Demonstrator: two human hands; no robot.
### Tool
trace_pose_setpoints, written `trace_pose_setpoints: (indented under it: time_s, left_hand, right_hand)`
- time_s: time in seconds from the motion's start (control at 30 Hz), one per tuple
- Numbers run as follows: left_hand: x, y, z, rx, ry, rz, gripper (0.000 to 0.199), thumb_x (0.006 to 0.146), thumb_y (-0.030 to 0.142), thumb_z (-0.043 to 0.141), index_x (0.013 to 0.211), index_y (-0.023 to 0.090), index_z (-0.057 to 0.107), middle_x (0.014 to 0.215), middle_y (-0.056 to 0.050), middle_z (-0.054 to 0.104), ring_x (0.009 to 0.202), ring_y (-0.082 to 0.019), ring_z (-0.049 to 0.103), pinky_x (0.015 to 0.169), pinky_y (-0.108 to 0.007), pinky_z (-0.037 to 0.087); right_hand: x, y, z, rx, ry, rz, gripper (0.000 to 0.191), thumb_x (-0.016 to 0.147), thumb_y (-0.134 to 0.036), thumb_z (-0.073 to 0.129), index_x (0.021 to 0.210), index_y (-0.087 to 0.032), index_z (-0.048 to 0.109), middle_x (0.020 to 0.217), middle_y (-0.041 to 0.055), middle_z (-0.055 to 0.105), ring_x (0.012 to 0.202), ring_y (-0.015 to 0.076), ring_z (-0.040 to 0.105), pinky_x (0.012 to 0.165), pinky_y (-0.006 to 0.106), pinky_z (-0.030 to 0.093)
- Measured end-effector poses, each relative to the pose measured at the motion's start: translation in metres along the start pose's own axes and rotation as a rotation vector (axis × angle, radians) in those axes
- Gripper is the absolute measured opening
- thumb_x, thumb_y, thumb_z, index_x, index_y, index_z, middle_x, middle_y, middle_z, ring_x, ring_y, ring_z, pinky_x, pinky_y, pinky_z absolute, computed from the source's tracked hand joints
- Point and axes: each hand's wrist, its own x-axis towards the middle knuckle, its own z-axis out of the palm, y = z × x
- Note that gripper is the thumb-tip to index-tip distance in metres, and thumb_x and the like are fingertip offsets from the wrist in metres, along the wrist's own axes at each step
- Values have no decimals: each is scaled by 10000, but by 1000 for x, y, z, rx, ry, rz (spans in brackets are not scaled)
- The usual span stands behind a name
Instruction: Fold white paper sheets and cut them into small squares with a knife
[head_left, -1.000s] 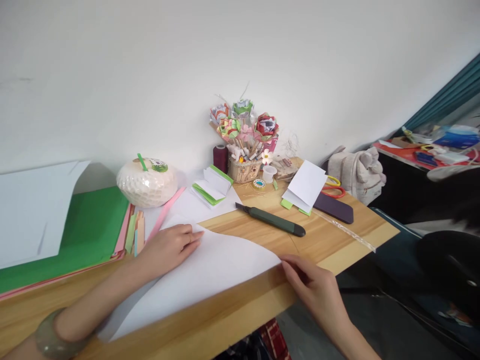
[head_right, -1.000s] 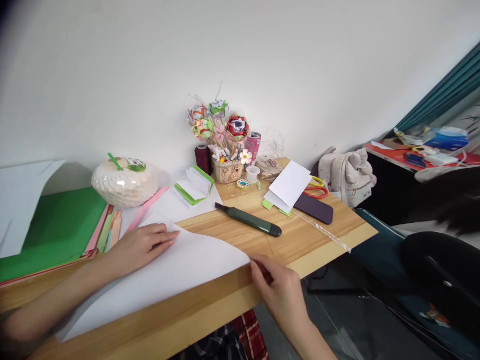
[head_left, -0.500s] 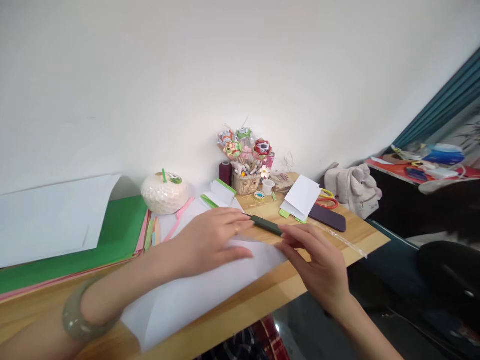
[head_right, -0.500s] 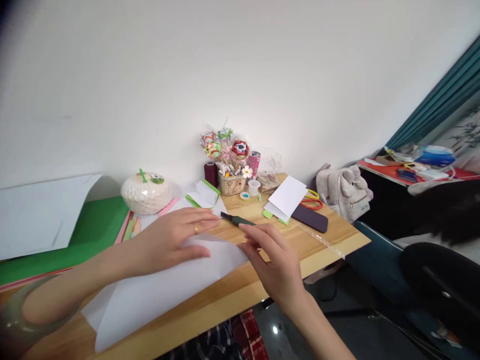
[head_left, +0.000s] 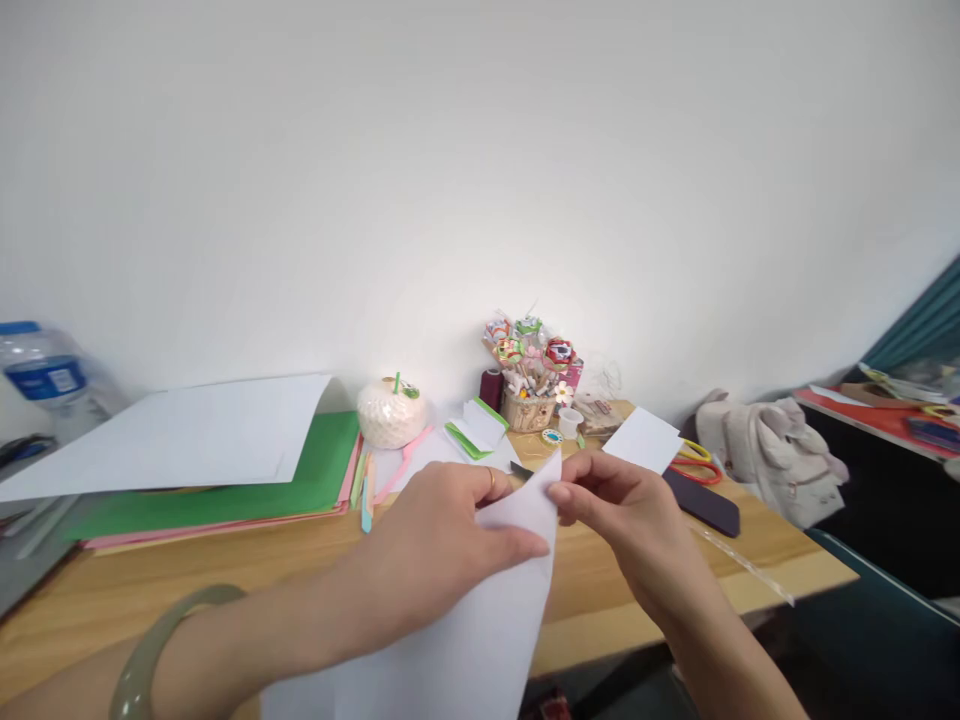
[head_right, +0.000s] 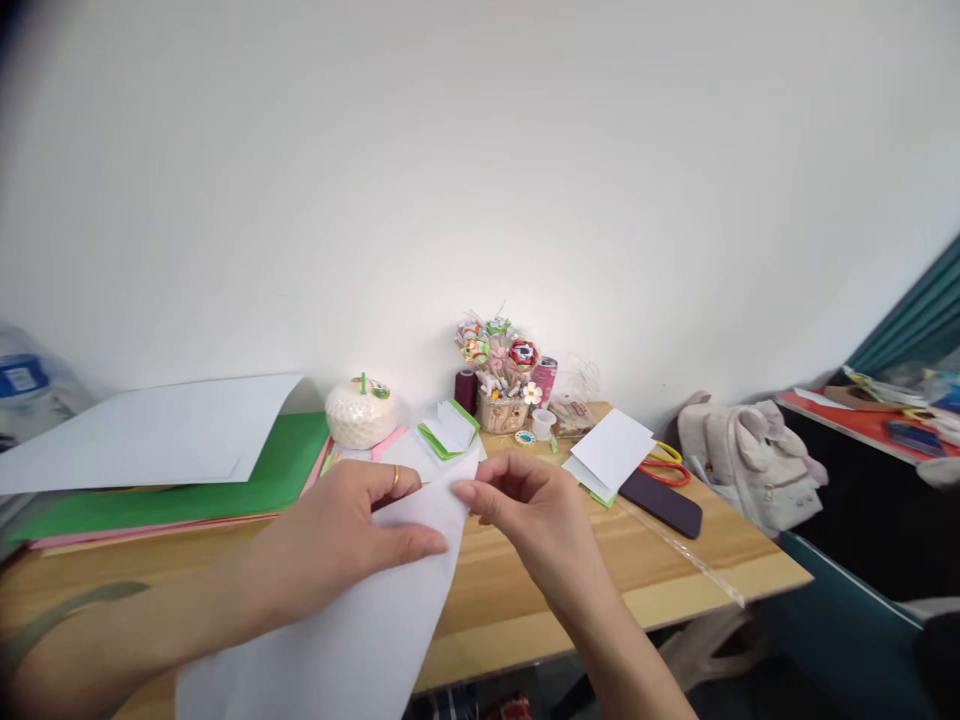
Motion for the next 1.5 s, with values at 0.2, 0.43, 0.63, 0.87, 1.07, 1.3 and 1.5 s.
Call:
trace_pose_setpoints:
  time_s: [0.2,0.43,0.63,0.87,1.07,1.3,1.5]
  left_hand:
    - [-19,-31,2,-142,-75,-59,222,703,375,563,675,168,487,593,58,412,521,-85,351,457,-207,248]
    - [-26,-70,23,-228,68,-138,308,663,395,583,534,167,421,519,61,330,496,-80,290,452,-224,208]
    - [-30,-77,26,-307,128,-157,291,646,402,602,566,161,460,531,56,333,508,-87,306,448,-226,215]
    - [-32,-80,24,-281,207,-121,382,653,407,631,508,177,363,515,72,257,499,-75,246,443,-231,183]
    - [-34,-75,22,-208,223,-105,448,666,378,647,457,178,304,476,82,223,469,-63,214,434,-240,142]
    - [-35,-76,23,-205,217,-111,441,666,365,650,464,177,305,476,82,239,472,-63,226,435,-238,151]
    - [-38,-72,22,-178,212,-79,433,675,369,632,466,179,305,480,79,245,480,-68,240,443,-239,174]
  right_hand:
    - [1,5,28,62,-201,90,226,647,-383,720,635,-182,616,626,-36,572,584,68,484,561,188,393]
    - [-1,8,54,-101,-272,142,278,573,-392,748,580,-167,585,577,-30,534,558,84,440,507,206,345]
    - [-2,10,58,-147,-279,99,272,647,-421,693,597,-172,597,586,-18,537,561,92,431,506,211,344]
    - [-4,9,60,-231,-301,-12,279,774,-420,577,628,-184,586,601,-25,518,585,92,447,524,197,358]
    - [-6,6,64,-219,-294,-26,229,690,-395,668,635,-190,584,616,-17,543,594,108,484,543,214,390]
    - [-9,2,60,-137,-291,44,275,680,-424,678,586,-184,579,585,-17,520,565,101,433,506,216,352]
    - [-10,1,57,-121,-295,22,279,710,-426,658,580,-188,592,578,-21,514,563,93,428,504,205,345]
